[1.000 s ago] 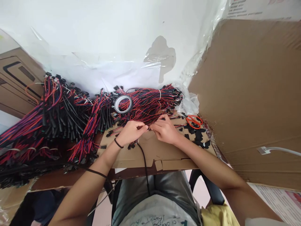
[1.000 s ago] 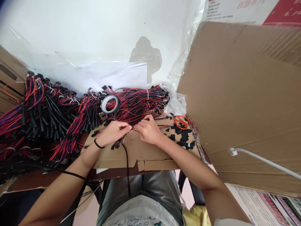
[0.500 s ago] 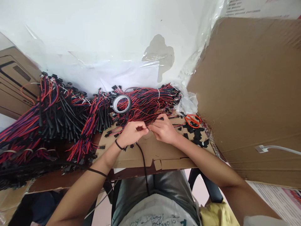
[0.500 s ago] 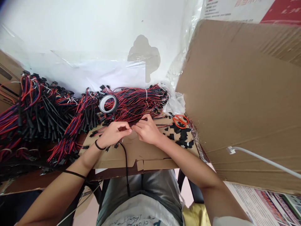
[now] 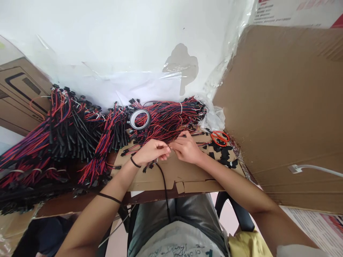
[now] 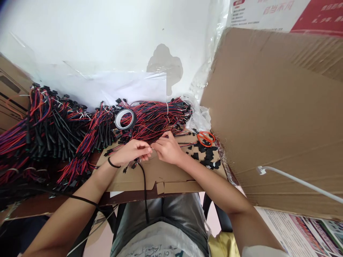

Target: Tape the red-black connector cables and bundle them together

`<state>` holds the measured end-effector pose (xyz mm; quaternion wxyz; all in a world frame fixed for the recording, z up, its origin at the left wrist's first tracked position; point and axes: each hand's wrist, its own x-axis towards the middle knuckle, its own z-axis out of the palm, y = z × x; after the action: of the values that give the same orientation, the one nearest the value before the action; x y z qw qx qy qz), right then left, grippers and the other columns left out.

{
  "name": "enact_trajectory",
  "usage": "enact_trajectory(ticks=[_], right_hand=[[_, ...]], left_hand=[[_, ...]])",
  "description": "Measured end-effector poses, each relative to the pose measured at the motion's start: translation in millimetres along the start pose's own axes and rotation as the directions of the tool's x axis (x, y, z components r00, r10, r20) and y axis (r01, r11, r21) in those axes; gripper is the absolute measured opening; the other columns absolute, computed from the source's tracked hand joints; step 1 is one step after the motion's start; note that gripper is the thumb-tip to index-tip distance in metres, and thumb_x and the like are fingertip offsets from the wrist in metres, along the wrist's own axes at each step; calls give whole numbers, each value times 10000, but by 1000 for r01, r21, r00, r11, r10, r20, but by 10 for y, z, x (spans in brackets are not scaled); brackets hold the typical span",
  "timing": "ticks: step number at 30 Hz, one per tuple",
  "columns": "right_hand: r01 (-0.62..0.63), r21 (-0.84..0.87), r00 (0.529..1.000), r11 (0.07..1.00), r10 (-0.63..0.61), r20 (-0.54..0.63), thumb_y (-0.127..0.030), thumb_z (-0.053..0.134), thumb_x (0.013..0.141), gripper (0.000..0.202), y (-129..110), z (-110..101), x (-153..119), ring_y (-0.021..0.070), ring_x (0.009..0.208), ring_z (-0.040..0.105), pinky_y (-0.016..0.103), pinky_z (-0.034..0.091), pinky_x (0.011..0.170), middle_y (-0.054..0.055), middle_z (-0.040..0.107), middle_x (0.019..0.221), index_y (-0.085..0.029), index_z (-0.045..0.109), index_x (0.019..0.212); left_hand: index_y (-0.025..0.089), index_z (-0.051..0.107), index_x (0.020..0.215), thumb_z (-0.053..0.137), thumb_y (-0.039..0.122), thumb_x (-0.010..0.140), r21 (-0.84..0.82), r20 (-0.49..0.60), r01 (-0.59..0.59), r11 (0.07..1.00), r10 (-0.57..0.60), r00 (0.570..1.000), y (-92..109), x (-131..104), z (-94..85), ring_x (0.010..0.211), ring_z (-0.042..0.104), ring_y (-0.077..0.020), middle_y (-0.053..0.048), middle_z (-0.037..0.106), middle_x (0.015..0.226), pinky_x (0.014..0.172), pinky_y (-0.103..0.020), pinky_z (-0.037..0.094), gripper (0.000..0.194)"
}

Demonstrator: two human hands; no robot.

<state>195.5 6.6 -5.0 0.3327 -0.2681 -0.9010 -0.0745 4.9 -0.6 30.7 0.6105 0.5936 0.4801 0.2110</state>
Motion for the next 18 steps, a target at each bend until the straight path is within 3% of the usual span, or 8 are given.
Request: enact_trajectory(ticks=[5, 7, 10, 13, 18], right_hand=[[-3, 1, 1000, 1000, 3, 11, -75, 435, 852, 238, -7, -10, 9, 124, 611, 504, 329, 300, 837, 1, 624, 621, -171, 634, 762], [-10, 8, 1000, 1000, 10, 8, -79, 438, 851, 239, -8, -5, 3, 121, 607, 503, 329, 301, 834, 2, 632, 626, -171, 633, 747], [-32, 50, 999, 998, 30, 31, -86, 434, 853, 246, -21, 9, -1, 118, 598, 500, 324, 306, 825, 5, 635, 625, -169, 641, 749], [-82, 163, 987, 983, 57, 151, -99, 447, 861, 239, -44, -8, 24, 116, 605, 507, 297, 325, 786, 5, 631, 628, -163, 650, 753], [-268, 405, 907, 874, 88, 411, -89, 487, 849, 206, 25, -165, 75, 90, 544, 480, 215, 330, 612, -18, 613, 608, -153, 660, 757]], left_hand=[[103, 670, 755, 637, 540, 760, -147, 12, 104, 984, -103, 995, -25, 15, -47, 538, 621, -136, -94, 686, 663, 517, -247, 496, 438], [100, 672, 765, 631, 566, 758, -128, 8, 97, 987, -97, 995, -28, 21, -52, 544, 620, -131, -91, 684, 674, 518, -243, 500, 468], [114, 662, 748, 724, 476, 696, -29, 12, 47, 998, -47, 999, -21, 19, -61, 516, 584, -97, -37, 651, 640, 504, -218, 488, 371], [117, 657, 695, 725, 401, 692, 76, 54, 10, 997, -14, 998, -5, -3, -114, 428, 490, -56, -3, 604, 565, 413, -173, 397, 292], [135, 684, 669, 697, 360, 688, 221, 122, 40, 974, -68, 990, 46, -84, -314, 378, 445, -51, 5, 588, 506, 368, -163, 342, 226]])
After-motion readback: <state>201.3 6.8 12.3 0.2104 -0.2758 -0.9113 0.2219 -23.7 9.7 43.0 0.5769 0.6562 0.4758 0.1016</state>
